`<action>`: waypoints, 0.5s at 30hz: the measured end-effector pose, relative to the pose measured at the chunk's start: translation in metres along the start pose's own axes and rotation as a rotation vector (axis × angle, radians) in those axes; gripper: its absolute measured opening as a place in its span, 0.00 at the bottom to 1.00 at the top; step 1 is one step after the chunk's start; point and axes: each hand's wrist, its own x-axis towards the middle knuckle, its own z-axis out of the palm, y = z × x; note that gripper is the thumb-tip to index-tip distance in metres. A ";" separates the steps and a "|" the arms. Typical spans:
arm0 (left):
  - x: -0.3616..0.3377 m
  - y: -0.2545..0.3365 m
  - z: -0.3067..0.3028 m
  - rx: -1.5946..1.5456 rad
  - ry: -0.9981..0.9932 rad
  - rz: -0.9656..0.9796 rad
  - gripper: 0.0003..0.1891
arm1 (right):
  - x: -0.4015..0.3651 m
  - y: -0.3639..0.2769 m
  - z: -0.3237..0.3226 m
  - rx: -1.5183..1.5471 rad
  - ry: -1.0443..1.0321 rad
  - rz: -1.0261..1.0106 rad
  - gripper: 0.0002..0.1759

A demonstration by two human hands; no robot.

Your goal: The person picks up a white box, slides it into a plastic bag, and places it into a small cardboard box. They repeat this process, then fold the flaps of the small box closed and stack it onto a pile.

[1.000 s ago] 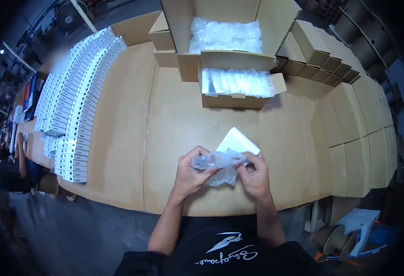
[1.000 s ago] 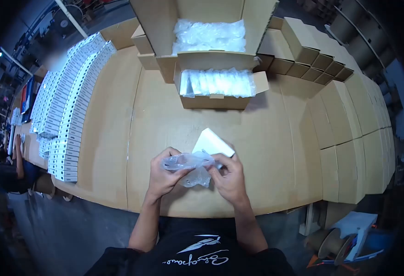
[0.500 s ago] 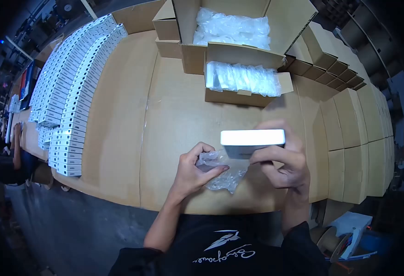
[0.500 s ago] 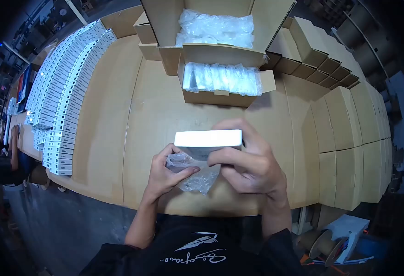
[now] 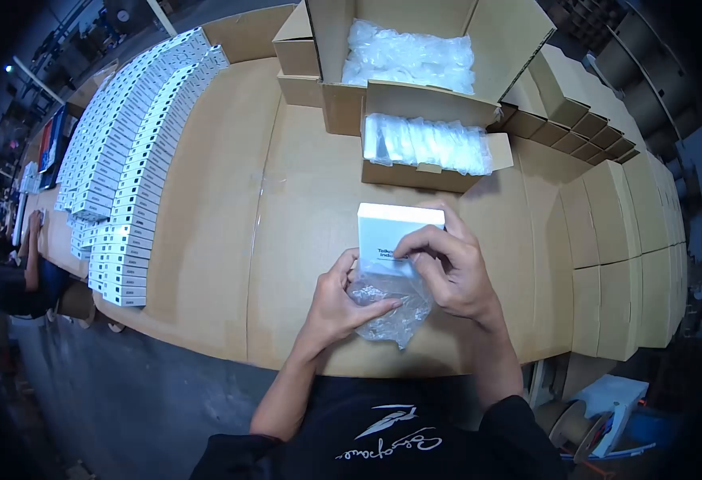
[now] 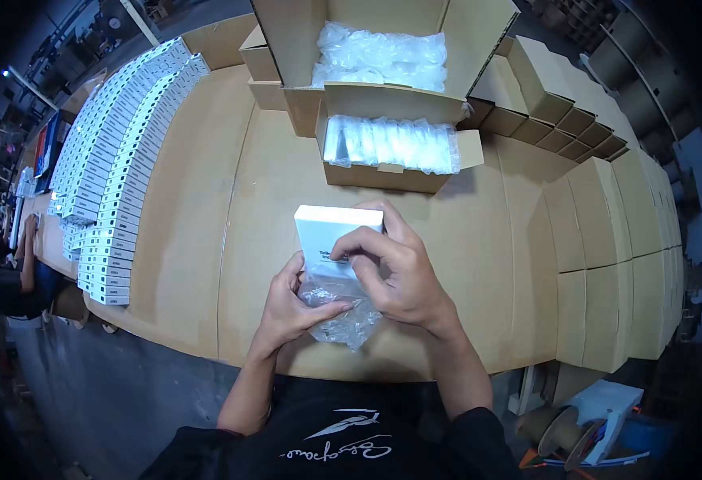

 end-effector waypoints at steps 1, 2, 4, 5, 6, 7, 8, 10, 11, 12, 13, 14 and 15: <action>0.000 0.000 0.000 0.011 -0.007 0.008 0.37 | -0.001 0.000 0.003 0.037 0.023 0.039 0.12; 0.001 0.000 0.000 0.023 -0.012 0.017 0.37 | -0.002 0.001 0.004 0.074 0.046 0.076 0.11; 0.001 -0.001 -0.001 0.034 -0.014 0.030 0.37 | -0.004 0.008 0.008 0.091 0.068 0.090 0.11; 0.000 -0.002 -0.002 0.035 -0.012 0.036 0.37 | -0.006 0.011 0.012 0.132 0.090 0.140 0.11; 0.000 -0.003 -0.003 0.035 -0.011 0.041 0.37 | -0.008 0.014 0.014 0.173 0.113 0.191 0.11; 0.000 -0.002 -0.003 -0.010 -0.001 0.003 0.37 | -0.010 0.016 0.012 0.189 0.090 0.202 0.12; -0.001 0.001 -0.003 -0.058 0.007 -0.038 0.37 | -0.011 0.017 0.011 0.217 0.074 0.171 0.13; -0.001 0.002 -0.004 -0.106 0.013 -0.091 0.37 | -0.011 0.019 0.010 0.276 0.041 0.103 0.15; 0.000 0.001 -0.006 -0.107 0.014 -0.100 0.36 | -0.013 0.021 0.006 0.238 -0.048 0.122 0.25; -0.001 0.000 -0.007 -0.107 0.015 -0.111 0.36 | -0.013 0.020 0.005 0.194 -0.077 0.103 0.27; 0.000 -0.004 -0.008 -0.093 0.014 -0.054 0.35 | -0.012 0.019 0.003 0.148 -0.104 0.084 0.30; 0.001 -0.006 -0.008 -0.091 0.002 -0.044 0.35 | -0.013 0.018 0.001 0.100 -0.130 0.068 0.33; 0.001 -0.008 -0.009 -0.090 -0.013 -0.035 0.35 | -0.015 0.022 0.000 0.100 -0.177 0.079 0.38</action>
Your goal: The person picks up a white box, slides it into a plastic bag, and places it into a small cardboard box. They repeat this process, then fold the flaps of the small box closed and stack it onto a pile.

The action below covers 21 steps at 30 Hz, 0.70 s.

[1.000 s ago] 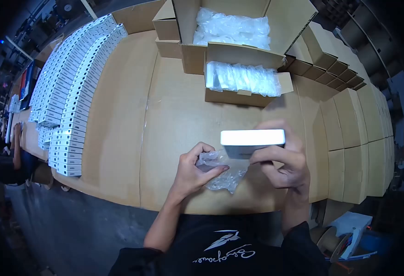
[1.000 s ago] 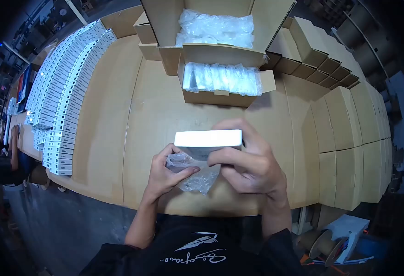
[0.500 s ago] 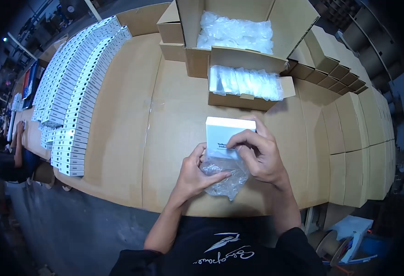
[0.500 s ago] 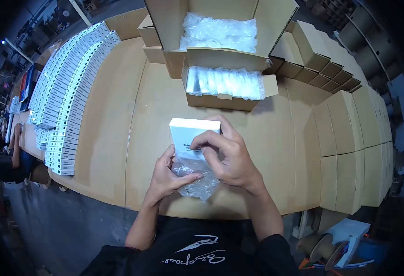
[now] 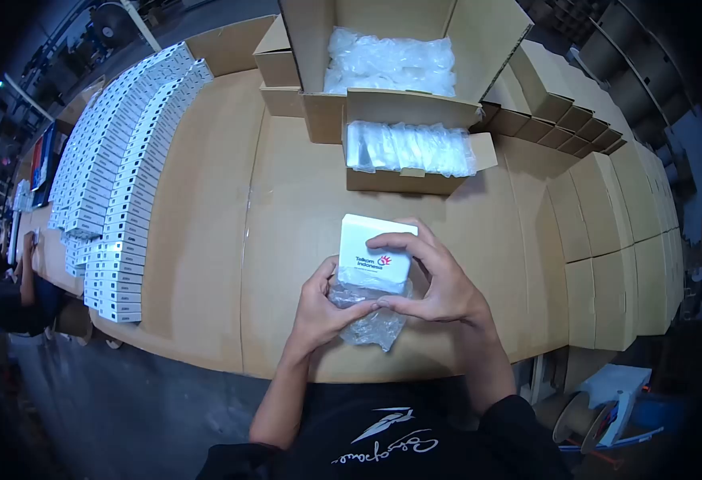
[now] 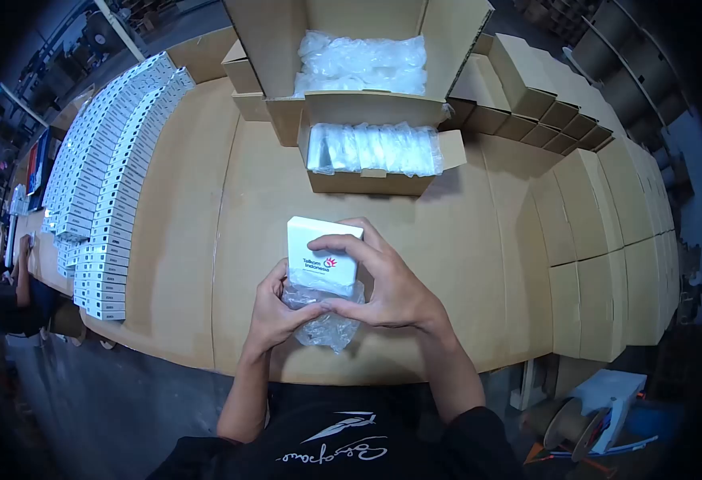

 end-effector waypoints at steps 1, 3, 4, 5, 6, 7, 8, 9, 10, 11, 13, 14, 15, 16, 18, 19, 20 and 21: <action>0.001 -0.002 -0.002 0.002 -0.015 0.007 0.35 | -0.002 0.004 -0.001 0.052 0.016 -0.010 0.39; 0.002 -0.008 -0.004 0.017 -0.029 -0.001 0.38 | -0.003 0.011 -0.002 0.161 0.044 -0.034 0.41; 0.001 -0.008 -0.004 -0.007 -0.020 -0.006 0.39 | -0.004 0.016 -0.005 0.160 0.026 -0.037 0.43; 0.000 -0.007 -0.005 -0.030 -0.009 -0.009 0.40 | -0.004 0.016 -0.002 0.180 0.055 -0.021 0.42; 0.000 -0.008 -0.005 -0.027 0.006 -0.006 0.41 | -0.005 0.015 0.004 0.201 0.082 -0.006 0.42; -0.001 -0.009 -0.004 -0.023 0.021 -0.004 0.42 | -0.006 0.014 0.008 0.222 0.110 0.011 0.41; 0.000 -0.010 -0.004 -0.021 0.034 0.001 0.43 | -0.007 0.016 0.011 0.134 0.112 0.001 0.39; 0.000 -0.009 -0.004 -0.027 0.032 -0.021 0.43 | -0.009 0.019 0.012 0.136 0.141 0.036 0.38; -0.001 -0.007 -0.004 -0.033 0.031 -0.048 0.43 | -0.011 0.022 0.012 0.141 0.170 0.075 0.37; -0.001 -0.006 -0.004 -0.038 0.031 -0.073 0.43 | -0.012 0.023 0.013 0.146 0.199 0.112 0.36; -0.002 -0.007 -0.004 0.031 0.028 -0.049 0.42 | -0.011 0.020 0.014 0.289 0.278 0.123 0.31; -0.002 -0.006 -0.005 0.065 0.027 -0.037 0.42 | -0.011 0.017 0.012 0.258 0.288 0.127 0.31; -0.002 -0.007 -0.005 0.082 0.035 -0.040 0.42 | -0.010 0.015 0.011 0.224 0.299 0.130 0.30; -0.001 -0.009 -0.005 0.097 0.042 -0.042 0.42 | -0.010 0.014 0.010 0.155 0.296 0.094 0.28; 0.000 -0.010 -0.005 0.110 0.057 -0.059 0.42 | -0.013 0.015 0.012 0.264 0.299 0.118 0.26; 0.000 -0.010 -0.004 0.110 0.067 -0.073 0.42 | -0.014 0.016 0.013 0.320 0.300 0.130 0.26; 0.000 -0.009 -0.004 0.110 0.077 -0.089 0.41 | -0.014 0.017 0.014 0.327 0.296 0.123 0.25; 0.001 -0.012 -0.005 0.126 0.077 -0.064 0.41 | -0.014 0.018 0.016 0.335 0.294 0.117 0.24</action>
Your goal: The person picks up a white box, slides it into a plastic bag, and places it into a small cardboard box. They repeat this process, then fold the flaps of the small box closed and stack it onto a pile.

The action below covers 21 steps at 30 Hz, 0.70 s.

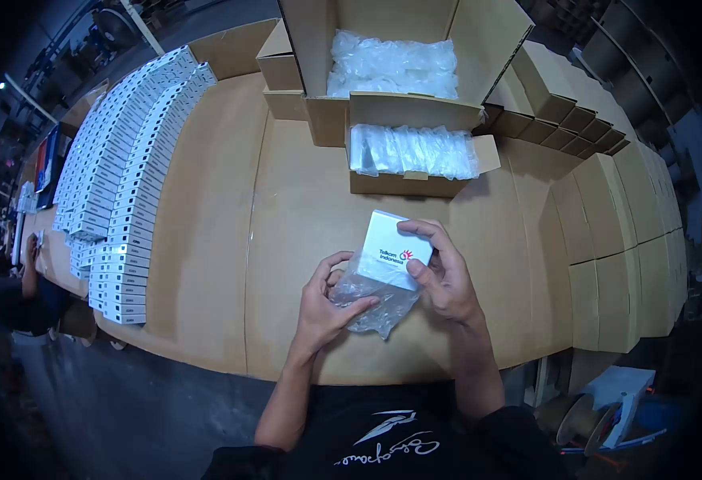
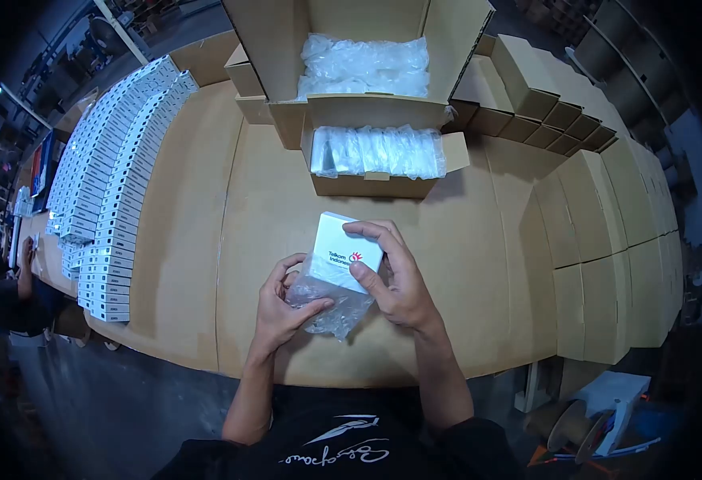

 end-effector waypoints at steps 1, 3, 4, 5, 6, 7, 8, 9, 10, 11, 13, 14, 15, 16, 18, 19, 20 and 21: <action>0.001 -0.005 0.000 0.015 0.000 0.026 0.41 | 0.000 0.000 0.001 0.008 -0.002 -0.006 0.24; 0.002 -0.006 0.002 -0.024 0.011 0.064 0.40 | 0.002 -0.001 0.001 -0.022 -0.024 -0.009 0.24; 0.002 -0.004 0.004 -0.077 0.021 0.077 0.39 | 0.002 -0.002 0.002 -0.038 -0.035 -0.011 0.24; 0.003 -0.002 0.005 -0.132 0.030 0.089 0.38 | -0.001 0.002 0.003 0.057 -0.059 0.072 0.24; 0.003 -0.004 0.004 -0.120 0.026 0.073 0.38 | -0.001 0.004 0.001 0.037 -0.073 0.100 0.24; 0.003 -0.007 0.002 -0.109 0.024 0.056 0.38 | 0.000 0.006 -0.001 0.018 -0.089 0.129 0.24; 0.003 -0.008 0.001 -0.098 0.023 0.039 0.38 | 0.001 0.006 -0.003 -0.001 -0.105 0.160 0.25; 0.002 -0.004 0.003 -0.190 0.021 0.004 0.36 | 0.002 0.001 -0.003 -0.094 -0.127 0.173 0.26; 0.001 -0.005 0.004 -0.199 0.023 -0.012 0.34 | 0.002 0.003 -0.001 -0.037 -0.115 0.183 0.26; 0.000 -0.007 0.004 -0.209 0.023 -0.030 0.32 | 0.000 0.006 0.001 0.020 -0.101 0.194 0.27; 0.000 -0.013 0.004 -0.294 0.037 -0.065 0.28 | -0.002 0.009 0.000 0.143 -0.042 0.167 0.28; 0.000 -0.018 0.003 -0.370 0.051 -0.088 0.26 | -0.004 0.009 -0.002 0.213 0.002 0.135 0.28; 0.000 -0.019 0.003 -0.445 0.066 -0.110 0.25 | -0.005 0.010 -0.004 0.283 0.047 0.101 0.29; 0.000 -0.019 0.003 -0.469 0.086 -0.088 0.24 | -0.009 0.014 -0.006 0.272 0.013 0.163 0.30; 0.002 -0.015 0.006 -0.516 0.120 -0.048 0.22 | -0.023 0.026 -0.007 0.251 -0.048 0.285 0.32; 0.003 -0.015 0.006 -0.530 0.118 -0.049 0.23 | -0.027 0.029 0.001 0.358 0.005 0.288 0.29; 0.003 -0.014 0.006 -0.502 0.106 -0.021 0.22 | -0.031 0.034 0.004 0.365 0.033 0.300 0.27; 0.003 -0.012 0.006 -0.474 0.096 0.007 0.22 | -0.032 0.037 0.006 0.374 0.059 0.312 0.25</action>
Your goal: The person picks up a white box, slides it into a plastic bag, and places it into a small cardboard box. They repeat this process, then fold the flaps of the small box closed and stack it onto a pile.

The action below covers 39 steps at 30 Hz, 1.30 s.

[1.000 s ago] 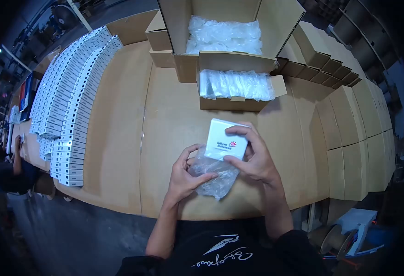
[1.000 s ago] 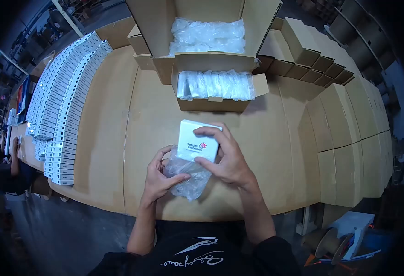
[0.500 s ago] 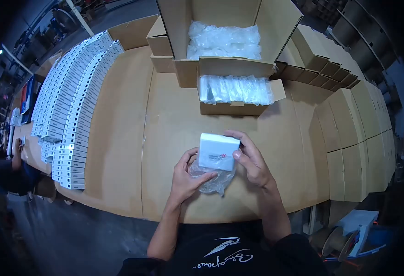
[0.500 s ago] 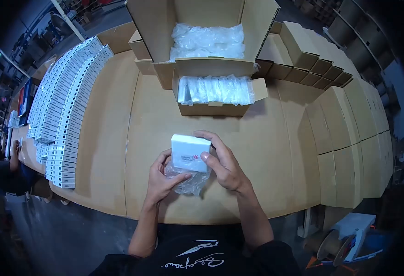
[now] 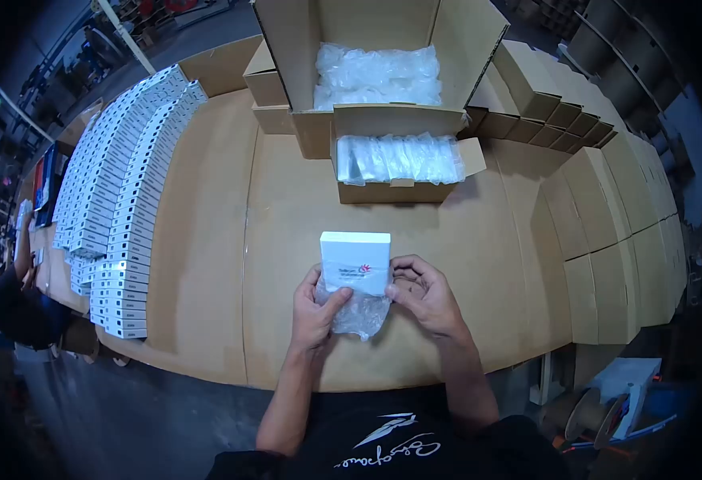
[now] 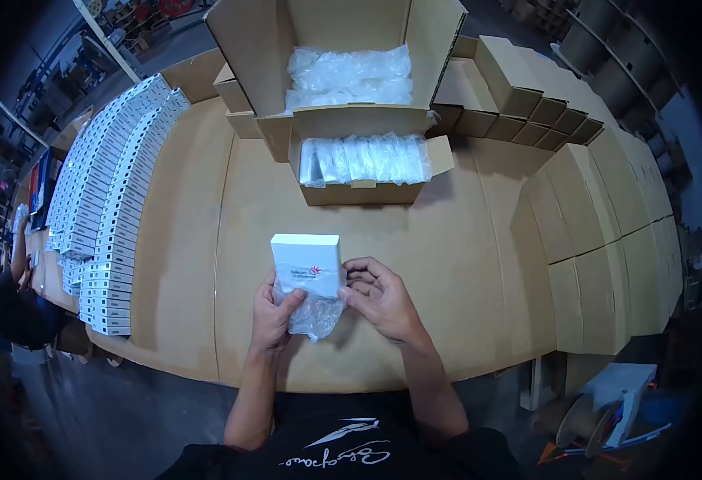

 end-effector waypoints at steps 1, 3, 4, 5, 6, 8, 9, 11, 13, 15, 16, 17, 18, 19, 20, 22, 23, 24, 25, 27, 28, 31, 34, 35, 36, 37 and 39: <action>0.001 0.001 0.000 0.027 -0.017 0.028 0.22 | 0.001 0.001 0.002 0.012 0.025 0.006 0.23; 0.000 0.000 -0.005 -0.144 -0.061 0.012 0.20 | -0.001 -0.002 0.005 0.006 0.062 -0.044 0.19; 0.001 -0.001 -0.009 -0.230 -0.083 0.004 0.20 | -0.001 -0.003 0.004 0.007 0.057 -0.057 0.19; 0.002 -0.002 -0.012 -0.170 -0.059 0.010 0.20 | -0.002 -0.003 0.004 0.009 0.052 -0.067 0.20; 0.004 -0.002 -0.013 -0.111 -0.034 0.016 0.20 | -0.001 -0.004 0.006 0.010 0.052 -0.083 0.19; 0.001 -0.001 -0.012 -0.062 0.034 0.016 0.18 | 0.000 -0.004 0.003 -0.023 0.050 -0.072 0.17; 0.000 0.001 -0.009 -0.095 0.036 0.027 0.16 | 0.000 -0.004 0.002 -0.038 0.048 -0.068 0.16; -0.002 0.003 -0.008 -0.160 0.038 0.042 0.14 | 0.001 -0.005 0.003 -0.040 0.065 -0.042 0.13; -0.003 0.003 -0.009 -0.142 0.037 0.060 0.11 | 0.002 -0.004 0.003 -0.078 0.079 -0.054 0.10; -0.005 -0.001 -0.015 -0.116 0.020 0.080 0.09 | 0.002 0.001 0.003 -0.152 0.084 -0.096 0.08; -0.003 -0.005 -0.023 -0.099 0.002 0.095 0.08 | 0.001 0.001 0.003 -0.159 0.077 -0.122 0.07; -0.002 -0.007 -0.027 -0.081 -0.015 0.110 0.07 | 0.000 0.000 0.002 -0.165 0.069 -0.149 0.07; -0.001 -0.004 -0.026 0.028 -0.015 0.171 0.07 | -0.001 0.000 0.001 -0.170 0.062 -0.174 0.06; 0.003 0.000 -0.024 0.137 -0.016 0.232 0.07 | -0.001 -0.003 0.001 -0.175 0.051 -0.205 0.06; 0.006 0.004 -0.021 0.246 -0.018 0.295 0.06 | -0.001 -0.009 0.001 -0.181 0.040 -0.238 0.06; 0.005 0.009 -0.015 0.283 -0.052 0.306 0.05 | 0.000 -0.019 0.002 -0.215 0.033 -0.242 0.06; 0.004 0.010 -0.011 0.301 -0.070 0.312 0.04 | 0.000 -0.019 0.002 -0.235 0.013 -0.247 0.05; 0.002 0.008 -0.007 0.274 -0.061 0.303 0.04 | 0.001 -0.019 0.002 -0.255 -0.009 -0.255 0.05; 0.002 0.007 -0.004 0.224 -0.048 0.320 0.05 | 0.002 -0.019 0.002 -0.275 -0.032 -0.263 0.05; 0.003 0.002 -0.001 0.122 -0.022 0.350 0.05 | 0.001 -0.024 0.004 -0.402 0.022 -0.280 0.05; 0.005 -0.001 -0.003 0.137 -0.001 0.372 0.06 | 0.001 -0.021 0.006 -0.293 0.044 -0.281 0.06; 0.004 -0.003 0.000 0.049 0.061 0.377 0.06 | 0.005 -0.012 0.008 -0.050 0.010 -0.296 0.21; 0.002 -0.006 0.008 0.040 0.135 0.335 0.07 | 0.004 -0.003 0.021 -0.145 0.024 -0.288 0.34; 0.002 -0.007 0.008 0.037 0.162 0.322 0.07 | 0.004 0.007 0.020 -0.165 0.043 -0.240 0.33; 0.000 -0.007 0.005 0.024 0.129 0.303 0.07 | 0.004 0.016 0.020 -0.185 0.066 -0.189 0.33; 0.000 -0.007 0.005 -0.025 0.098 0.299 0.08 | 0.003 0.022 0.020 -0.207 0.093 -0.139 0.32; 0.001 -0.006 0.007 -0.122 0.036 0.294 0.11 | 0.000 0.025 0.020 -0.099 0.126 -0.143 0.28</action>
